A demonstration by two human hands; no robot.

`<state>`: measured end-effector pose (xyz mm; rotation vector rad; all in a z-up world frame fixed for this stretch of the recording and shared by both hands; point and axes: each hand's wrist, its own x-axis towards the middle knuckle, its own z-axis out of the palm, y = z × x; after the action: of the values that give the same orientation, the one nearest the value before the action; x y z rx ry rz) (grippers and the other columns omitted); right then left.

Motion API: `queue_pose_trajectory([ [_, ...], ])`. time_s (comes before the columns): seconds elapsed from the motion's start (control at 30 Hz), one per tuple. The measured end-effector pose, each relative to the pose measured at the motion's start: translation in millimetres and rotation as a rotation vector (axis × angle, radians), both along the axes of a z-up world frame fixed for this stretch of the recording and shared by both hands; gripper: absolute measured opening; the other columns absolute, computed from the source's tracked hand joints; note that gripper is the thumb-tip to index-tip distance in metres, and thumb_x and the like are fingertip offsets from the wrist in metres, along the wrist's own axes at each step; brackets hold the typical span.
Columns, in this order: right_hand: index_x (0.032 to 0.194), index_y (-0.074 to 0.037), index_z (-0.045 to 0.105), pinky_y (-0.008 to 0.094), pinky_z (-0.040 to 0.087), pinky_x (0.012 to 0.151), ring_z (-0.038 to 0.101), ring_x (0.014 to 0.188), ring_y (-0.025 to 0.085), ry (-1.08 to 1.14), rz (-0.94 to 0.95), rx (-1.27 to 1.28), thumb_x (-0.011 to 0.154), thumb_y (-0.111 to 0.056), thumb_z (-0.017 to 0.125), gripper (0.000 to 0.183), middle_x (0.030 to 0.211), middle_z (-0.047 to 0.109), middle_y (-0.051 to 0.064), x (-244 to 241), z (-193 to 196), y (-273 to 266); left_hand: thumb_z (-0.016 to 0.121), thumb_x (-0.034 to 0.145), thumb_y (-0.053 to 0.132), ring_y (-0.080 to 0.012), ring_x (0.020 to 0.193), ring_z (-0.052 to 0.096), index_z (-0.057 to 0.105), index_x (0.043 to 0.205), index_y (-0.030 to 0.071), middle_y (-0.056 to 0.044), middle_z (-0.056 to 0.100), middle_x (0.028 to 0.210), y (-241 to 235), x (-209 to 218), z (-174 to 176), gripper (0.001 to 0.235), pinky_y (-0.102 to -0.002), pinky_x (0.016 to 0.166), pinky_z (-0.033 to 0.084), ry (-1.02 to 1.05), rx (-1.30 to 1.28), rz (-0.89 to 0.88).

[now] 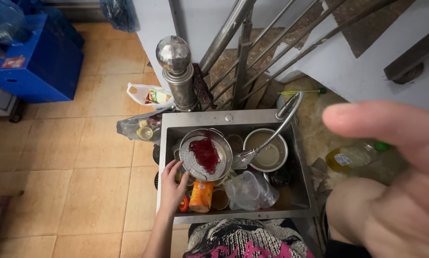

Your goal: The person washes several items in a kitchen sink including a colander, metal bowls, and plastic containers. The person rinses the items under a running faucet and then applies dish soap from an orange bottle before scrubbing and rinsing the containers.

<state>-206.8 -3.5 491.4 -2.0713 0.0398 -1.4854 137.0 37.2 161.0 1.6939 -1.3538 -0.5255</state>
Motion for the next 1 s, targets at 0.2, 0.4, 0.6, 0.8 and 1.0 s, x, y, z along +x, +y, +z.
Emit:
queue_pose_trajectory([
  [0.2,0.115,-0.003,0.064,0.029,0.061,0.074,0.075,0.080,0.018,-0.042,-0.006,0.029,0.090,-0.004,0.073,0.027,0.098,0.076,0.012,13.2,-4.6,-0.1,0.074,0.088,0.021,-0.0367,0.127,0.054,0.069,0.127,0.010,-0.018,0.059,0.138,1.2,-1.5,-2.6,0.040,-0.044,0.107,0.044,-0.036,-0.013,0.010],
  [0.4,0.118,-0.003,0.063,0.030,0.061,0.074,0.074,0.080,0.018,-0.077,-0.045,0.049,0.091,-0.004,0.072,0.028,0.099,0.075,0.013,25.1,-9.5,1.8,0.073,0.090,0.020,-0.0377,0.127,0.054,0.071,0.125,0.012,-0.019,0.059,0.137,4.8,-1.3,-10.2,0.036,-0.045,0.107,0.044,-0.033,-0.011,0.023],
  [0.6,0.121,-0.003,0.061,0.030,0.061,0.075,0.074,0.080,0.019,-0.074,-0.033,0.065,0.093,-0.004,0.070,0.030,0.099,0.075,0.013,32.8,-13.1,7.4,0.076,0.087,0.022,-0.0366,0.126,0.056,0.071,0.121,0.010,-0.018,0.061,0.134,2.2,5.3,-31.0,0.036,-0.045,0.109,0.044,-0.102,-0.044,0.033],
  [0.8,0.124,-0.003,0.060,0.030,0.061,0.075,0.074,0.080,0.019,-0.006,0.005,0.045,0.094,-0.003,0.069,0.031,0.100,0.074,0.014,18.4,-14.7,9.0,0.074,0.087,0.021,-0.0392,0.124,0.054,0.072,0.121,0.010,-0.021,0.059,0.136,5.0,-0.6,-23.6,0.036,-0.047,0.105,0.045,-0.040,-0.004,0.048],
  [1.0,0.127,-0.003,0.059,0.031,0.060,0.075,0.073,0.080,0.020,0.075,0.012,-0.010,0.096,-0.003,0.067,0.033,0.101,0.074,0.014,1.7,-12.3,0.6,0.077,0.083,0.023,-0.0393,0.125,0.056,0.074,0.119,0.011,-0.020,0.060,0.135,0.5,1.9,-30.8,0.039,-0.047,0.104,0.045,-0.076,0.024,0.081],
])
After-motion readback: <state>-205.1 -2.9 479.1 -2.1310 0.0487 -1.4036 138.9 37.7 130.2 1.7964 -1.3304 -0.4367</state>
